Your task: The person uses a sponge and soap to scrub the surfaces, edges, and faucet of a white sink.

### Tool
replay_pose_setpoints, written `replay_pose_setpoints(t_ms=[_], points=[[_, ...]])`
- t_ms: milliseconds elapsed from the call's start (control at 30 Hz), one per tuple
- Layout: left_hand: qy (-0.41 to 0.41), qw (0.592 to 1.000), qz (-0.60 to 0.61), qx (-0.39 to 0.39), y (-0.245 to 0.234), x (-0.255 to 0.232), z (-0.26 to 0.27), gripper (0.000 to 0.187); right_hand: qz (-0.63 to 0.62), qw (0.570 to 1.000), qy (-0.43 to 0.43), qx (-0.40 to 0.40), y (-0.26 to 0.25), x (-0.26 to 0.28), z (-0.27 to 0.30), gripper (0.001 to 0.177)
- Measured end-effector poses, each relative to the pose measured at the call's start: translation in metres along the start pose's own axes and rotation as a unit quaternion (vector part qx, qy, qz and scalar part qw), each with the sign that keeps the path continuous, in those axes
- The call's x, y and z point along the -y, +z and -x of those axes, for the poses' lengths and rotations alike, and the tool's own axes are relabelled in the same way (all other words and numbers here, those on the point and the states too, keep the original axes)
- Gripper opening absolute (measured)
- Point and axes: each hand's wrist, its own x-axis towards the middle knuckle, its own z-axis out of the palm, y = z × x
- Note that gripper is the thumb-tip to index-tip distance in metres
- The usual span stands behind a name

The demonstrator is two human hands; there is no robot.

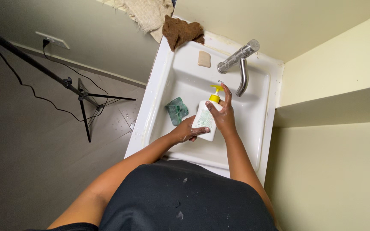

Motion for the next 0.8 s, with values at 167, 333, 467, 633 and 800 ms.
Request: replay_pose_setpoints(t_ms=[167, 333, 467, 633, 800], points=[[-0.001, 1.0, 0.011, 0.024, -0.009, 0.006, -0.011, 0.058, 0.141, 0.95, 0.278, -0.032, 0.004, -0.014, -0.01, 0.063], [-0.006, 0.998, -0.039, -0.04, -0.006, 0.01, -0.011, 0.064, 0.257, 0.918, 0.298, -0.041, 0.015, -0.02, -0.016, 0.044], [0.021, 0.999, -0.015, -0.043, -0.008, 0.011, -0.01, 0.066, 0.272, 0.929, 0.246, -0.042, 0.019, -0.013, -0.022, 0.039], [0.058, 0.995, 0.025, -0.078, -0.014, 0.012, -0.019, 0.059, 0.271, 0.937, 0.216, -0.029, 0.022, 0.009, -0.041, 0.045], [0.052, 0.992, 0.039, -0.105, -0.019, 0.026, -0.02, 0.058, 0.268, 0.944, 0.19, -0.037, 0.031, 0.004, -0.045, 0.038]])
